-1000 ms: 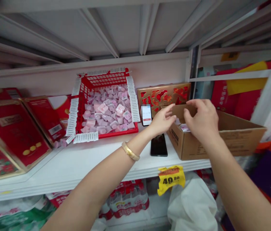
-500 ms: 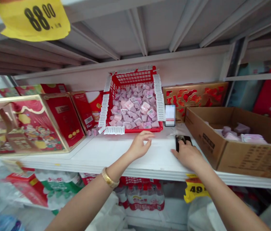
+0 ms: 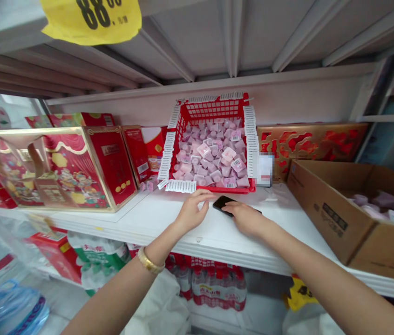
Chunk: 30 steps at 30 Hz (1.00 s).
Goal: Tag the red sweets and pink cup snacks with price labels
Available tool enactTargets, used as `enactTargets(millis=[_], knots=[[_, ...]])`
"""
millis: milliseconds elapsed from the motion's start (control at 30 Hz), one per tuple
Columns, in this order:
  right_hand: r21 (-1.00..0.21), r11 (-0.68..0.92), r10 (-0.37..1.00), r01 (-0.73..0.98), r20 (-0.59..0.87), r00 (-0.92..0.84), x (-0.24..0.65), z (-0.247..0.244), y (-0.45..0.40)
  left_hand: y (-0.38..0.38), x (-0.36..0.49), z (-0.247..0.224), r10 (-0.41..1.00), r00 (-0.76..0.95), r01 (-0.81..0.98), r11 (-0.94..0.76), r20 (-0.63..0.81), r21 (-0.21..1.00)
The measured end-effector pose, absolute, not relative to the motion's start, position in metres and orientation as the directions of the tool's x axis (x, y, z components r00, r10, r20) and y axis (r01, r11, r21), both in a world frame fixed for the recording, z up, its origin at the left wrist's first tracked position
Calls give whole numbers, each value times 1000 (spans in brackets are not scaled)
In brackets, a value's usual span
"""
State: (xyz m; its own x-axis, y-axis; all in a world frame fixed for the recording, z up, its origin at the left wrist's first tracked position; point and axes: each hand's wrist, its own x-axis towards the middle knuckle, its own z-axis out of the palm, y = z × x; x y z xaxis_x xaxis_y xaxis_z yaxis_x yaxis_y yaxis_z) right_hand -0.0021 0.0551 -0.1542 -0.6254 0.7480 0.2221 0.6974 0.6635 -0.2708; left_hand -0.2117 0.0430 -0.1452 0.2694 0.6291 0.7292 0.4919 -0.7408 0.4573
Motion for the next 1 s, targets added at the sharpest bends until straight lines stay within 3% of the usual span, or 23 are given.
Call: enactTargets(millis=[300,433,633,733,800,900,1000], knots=[[-170,617,780,769,266,-567,-19,-153,86,72,-257,-112,655,152,715,-590,740,375],[-116,587,798,801,250,-549,-22,-153,86,87,-257,-93,727,158,822,-472,668,319],[-69,575,801,815,253,-543,-35,-145,81,97,-236,-78,836,213,939,-319,505,131],[-184,596,786,781,333,-521,-47,-140,78,102,-229,-78,869,198,955,-275,454,110],[-393,594,801,702,370,-471,-58,-138,77,106,-227,-78,873,181,955,-266,452,131],[-822,392,910,413,279,-307,-75,-137,79,110,-227,-75,862,144,944,-267,486,195],[-966,171,963,195,122,-240,-92,-139,82,107,-231,-71,795,55,836,-368,604,408]])
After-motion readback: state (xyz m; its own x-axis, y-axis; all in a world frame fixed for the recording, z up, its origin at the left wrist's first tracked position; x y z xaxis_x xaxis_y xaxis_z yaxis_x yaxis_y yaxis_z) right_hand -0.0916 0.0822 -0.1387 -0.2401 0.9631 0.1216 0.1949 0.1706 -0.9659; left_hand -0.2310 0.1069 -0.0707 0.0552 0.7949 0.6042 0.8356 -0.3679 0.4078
